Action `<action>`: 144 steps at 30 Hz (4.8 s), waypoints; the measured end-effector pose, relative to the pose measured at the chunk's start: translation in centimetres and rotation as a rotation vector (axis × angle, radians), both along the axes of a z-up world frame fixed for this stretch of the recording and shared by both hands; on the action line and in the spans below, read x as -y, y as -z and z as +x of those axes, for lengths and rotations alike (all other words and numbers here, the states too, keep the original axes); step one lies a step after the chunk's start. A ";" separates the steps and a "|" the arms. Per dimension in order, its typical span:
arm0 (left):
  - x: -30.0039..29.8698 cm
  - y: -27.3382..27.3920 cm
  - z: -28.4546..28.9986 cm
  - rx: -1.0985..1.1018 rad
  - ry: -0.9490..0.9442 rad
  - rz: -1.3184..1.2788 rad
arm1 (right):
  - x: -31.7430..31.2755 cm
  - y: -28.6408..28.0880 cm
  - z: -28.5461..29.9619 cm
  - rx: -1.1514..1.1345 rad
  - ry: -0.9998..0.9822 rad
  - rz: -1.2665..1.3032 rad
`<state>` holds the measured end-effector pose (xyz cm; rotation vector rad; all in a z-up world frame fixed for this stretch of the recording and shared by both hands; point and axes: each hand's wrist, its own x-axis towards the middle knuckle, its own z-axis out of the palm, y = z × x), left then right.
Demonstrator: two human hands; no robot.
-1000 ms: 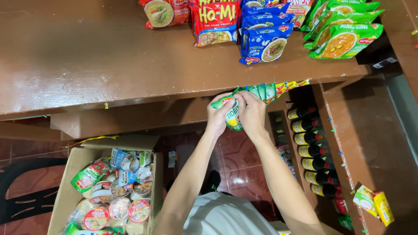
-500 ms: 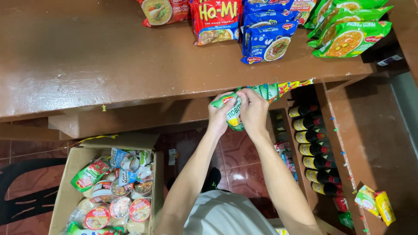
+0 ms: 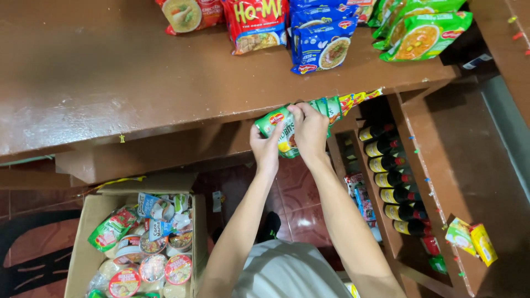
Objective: Organizing and pinning instant noodle and sauce packets on a shelf.
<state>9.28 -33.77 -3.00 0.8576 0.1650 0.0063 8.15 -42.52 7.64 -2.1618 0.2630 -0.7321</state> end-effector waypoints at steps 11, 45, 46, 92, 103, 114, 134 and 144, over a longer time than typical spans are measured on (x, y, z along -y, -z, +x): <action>-4.8 3.7 -2.2 -0.006 -0.005 0.227 | -2.3 3.5 -5.2 -0.032 -0.023 0.046; -48.7 31.8 -43.3 -0.668 -0.751 0.428 | -46.7 24.4 -17.6 -0.599 -1.252 -0.435; -48.6 31.3 -43.5 -0.691 -0.759 0.414 | -47.2 25.1 -18.0 -0.618 -1.268 -0.446; -51.1 31.1 -37.3 -0.639 -0.682 -0.214 | -53.1 37.5 -7.8 -1.528 -0.882 0.477; -49.9 30.7 -32.3 -0.626 -0.670 -0.301 | -49.0 34.5 -17.6 -1.497 -1.303 0.343; -49.5 16.6 -23.7 -0.361 -0.425 -0.171 | -44.3 26.8 -12.7 -1.374 -1.146 0.346; -37.2 -13.2 6.9 0.421 0.323 0.474 | -23.6 -16.7 7.8 -0.201 -0.946 0.179; -31.8 -16.0 26.6 0.628 0.181 0.578 | -20.5 -24.7 25.1 -0.066 -0.825 -0.320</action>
